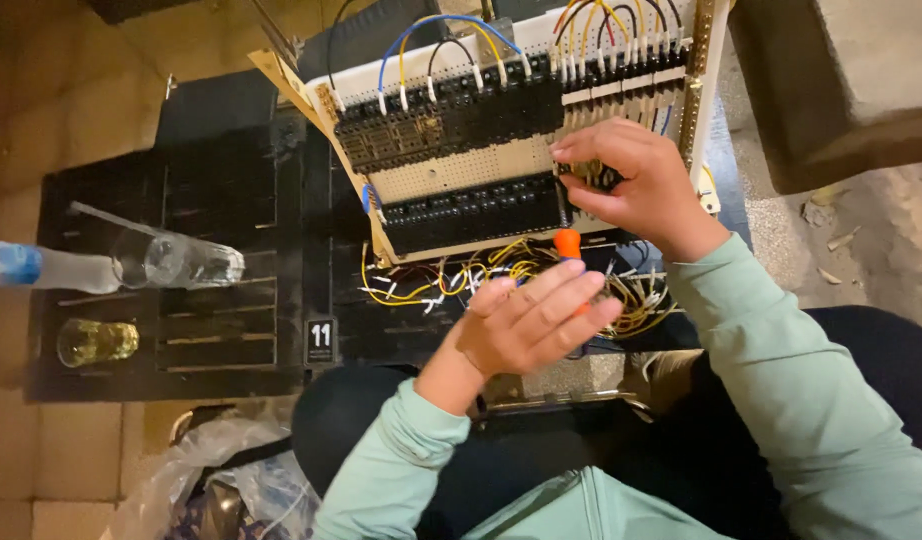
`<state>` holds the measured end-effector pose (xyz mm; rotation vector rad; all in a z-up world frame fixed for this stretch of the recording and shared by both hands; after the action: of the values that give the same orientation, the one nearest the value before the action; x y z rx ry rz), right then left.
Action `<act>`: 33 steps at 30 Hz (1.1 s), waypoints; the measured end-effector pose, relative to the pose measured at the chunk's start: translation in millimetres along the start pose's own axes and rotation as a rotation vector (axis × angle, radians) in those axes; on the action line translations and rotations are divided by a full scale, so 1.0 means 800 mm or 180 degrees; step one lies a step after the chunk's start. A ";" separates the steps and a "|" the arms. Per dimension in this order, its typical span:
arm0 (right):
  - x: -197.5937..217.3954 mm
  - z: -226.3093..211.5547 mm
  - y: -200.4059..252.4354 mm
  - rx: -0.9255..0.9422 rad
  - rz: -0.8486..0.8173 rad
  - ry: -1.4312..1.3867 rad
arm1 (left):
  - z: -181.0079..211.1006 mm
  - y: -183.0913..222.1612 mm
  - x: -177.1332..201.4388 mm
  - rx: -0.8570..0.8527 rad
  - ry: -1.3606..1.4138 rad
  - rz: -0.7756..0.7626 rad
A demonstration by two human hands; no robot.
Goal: Connecting multiple yellow and white wires to a terminal panel using a screwdriver.
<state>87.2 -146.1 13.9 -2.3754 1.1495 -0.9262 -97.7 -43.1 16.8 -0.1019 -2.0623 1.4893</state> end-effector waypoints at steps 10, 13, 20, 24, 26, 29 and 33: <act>0.023 -0.035 0.003 0.0167 -0.0609 0.0633 | -0.020 -0.010 0.035 -0.1122 -0.0016 -0.0768; 0.037 -0.047 0.013 0.0313 -0.0350 0.0854 | -0.011 -0.014 0.046 -0.1203 0.0305 -0.0542; 0.039 -0.068 0.055 -0.0684 -0.1222 0.1186 | -0.031 0.008 0.045 0.1010 0.1670 0.0423; -0.002 -0.034 0.092 -0.1077 -0.2207 0.1642 | -0.057 0.030 0.040 0.0912 0.0260 0.0834; -0.013 -0.041 0.096 -0.1033 -0.2148 0.1736 | -0.059 0.020 0.040 0.1352 0.0545 0.0357; -0.025 -0.045 0.099 -0.0925 -0.2128 0.1992 | -0.059 0.003 0.042 0.1740 0.0747 -0.0927; -0.031 -0.044 0.111 -0.0809 -0.2253 0.2020 | -0.048 0.010 0.049 0.1692 0.1128 -0.2680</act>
<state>1.0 -181.7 -19.5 -2.8483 0.5890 -1.9717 -113.4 7.3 33.9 0.5934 -1.1336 1.2767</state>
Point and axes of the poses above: each hand's wrist, its own y-axis away from the middle knuckle, its own x-axis out of the back of the hand, z = x × y, the point moved 1 cm from there along -y, towards the middle knuckle, and after that the axes turned 10 degrees about -x, right-handed, at the moved point
